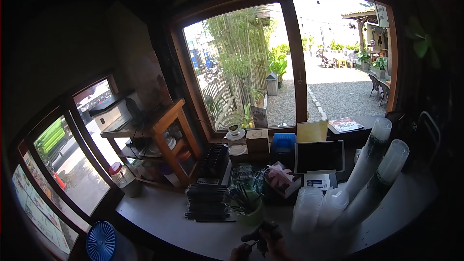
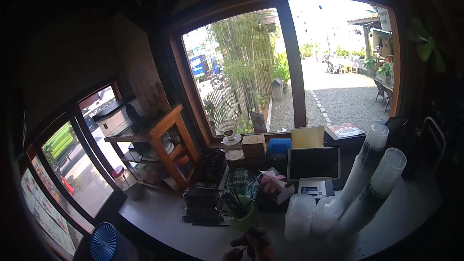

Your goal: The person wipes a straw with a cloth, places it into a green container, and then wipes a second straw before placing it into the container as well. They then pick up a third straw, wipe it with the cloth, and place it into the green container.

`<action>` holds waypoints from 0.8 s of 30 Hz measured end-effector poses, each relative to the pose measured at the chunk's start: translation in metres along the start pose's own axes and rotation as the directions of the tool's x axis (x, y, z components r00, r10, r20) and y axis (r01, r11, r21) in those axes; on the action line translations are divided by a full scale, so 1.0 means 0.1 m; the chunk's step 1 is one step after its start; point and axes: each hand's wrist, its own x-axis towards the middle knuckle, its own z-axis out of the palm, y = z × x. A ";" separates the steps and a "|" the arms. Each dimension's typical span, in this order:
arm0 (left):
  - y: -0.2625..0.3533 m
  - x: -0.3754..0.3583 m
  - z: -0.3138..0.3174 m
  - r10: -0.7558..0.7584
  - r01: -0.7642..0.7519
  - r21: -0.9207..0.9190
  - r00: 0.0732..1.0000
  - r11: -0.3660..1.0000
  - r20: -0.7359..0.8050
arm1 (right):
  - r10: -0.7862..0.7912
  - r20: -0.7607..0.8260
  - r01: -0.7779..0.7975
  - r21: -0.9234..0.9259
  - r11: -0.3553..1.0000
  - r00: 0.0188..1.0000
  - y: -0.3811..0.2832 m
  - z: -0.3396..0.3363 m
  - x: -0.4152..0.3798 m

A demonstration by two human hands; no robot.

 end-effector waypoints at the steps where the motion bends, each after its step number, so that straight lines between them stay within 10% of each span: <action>1: 0.03 -0.04 -0.03 0.045 -0.017 -0.323 0.996 0.946 0.079 | -0.082 0.008 0.082 0.003 0.997 0.997 -0.06 0.03 -0.03; 3: 1.03 0.00 -0.40 0.133 0.135 -0.844 0.963 0.520 0.236 | -0.235 0.062 0.242 -0.155 0.958 0.970 0.67 -0.10 0.12; 5: 1.29 -0.03 -0.39 0.030 0.155 -0.856 0.980 0.493 0.195 | -0.324 0.057 0.326 -0.315 0.892 0.944 1.40 -0.34 0.31; 6: 1.33 -0.06 -0.38 -0.024 0.164 -0.861 0.984 0.481 0.175 | -0.004 0.065 0.034 -0.477 0.878 0.998 0.78 -0.32 0.16; 9: 0.24 0.02 -0.12 -0.148 0.187 -0.305 0.978 0.934 0.145 | -0.380 -0.146 0.269 -0.486 0.832 0.913 0.47 -0.27 0.09; 12: 0.83 -0.01 -0.24 -0.237 0.274 -0.292 0.959 0.916 0.156 | -0.372 -0.002 0.290 -0.620 0.729 0.928 0.57 -0.52 0.22; 15: 1.22 -0.14 -0.27 -0.104 0.356 -0.848 0.933 0.392 0.343 | -0.378 -0.048 0.299 -0.523 0.798 0.924 0.58 -0.17 0.00; 19: 1.01 -0.14 -0.16 -0.132 0.203 -0.547 0.977 0.812 0.166 | -0.282 -0.092 0.231 -0.363 0.903 0.955 0.09 -0.15 -0.17; 24: 0.74 -0.02 -0.30 -0.299 0.347 -0.285 0.933 0.894 0.200 | -0.321 -0.231 0.290 -0.160 0.944 0.918 0.26 -0.29 0.06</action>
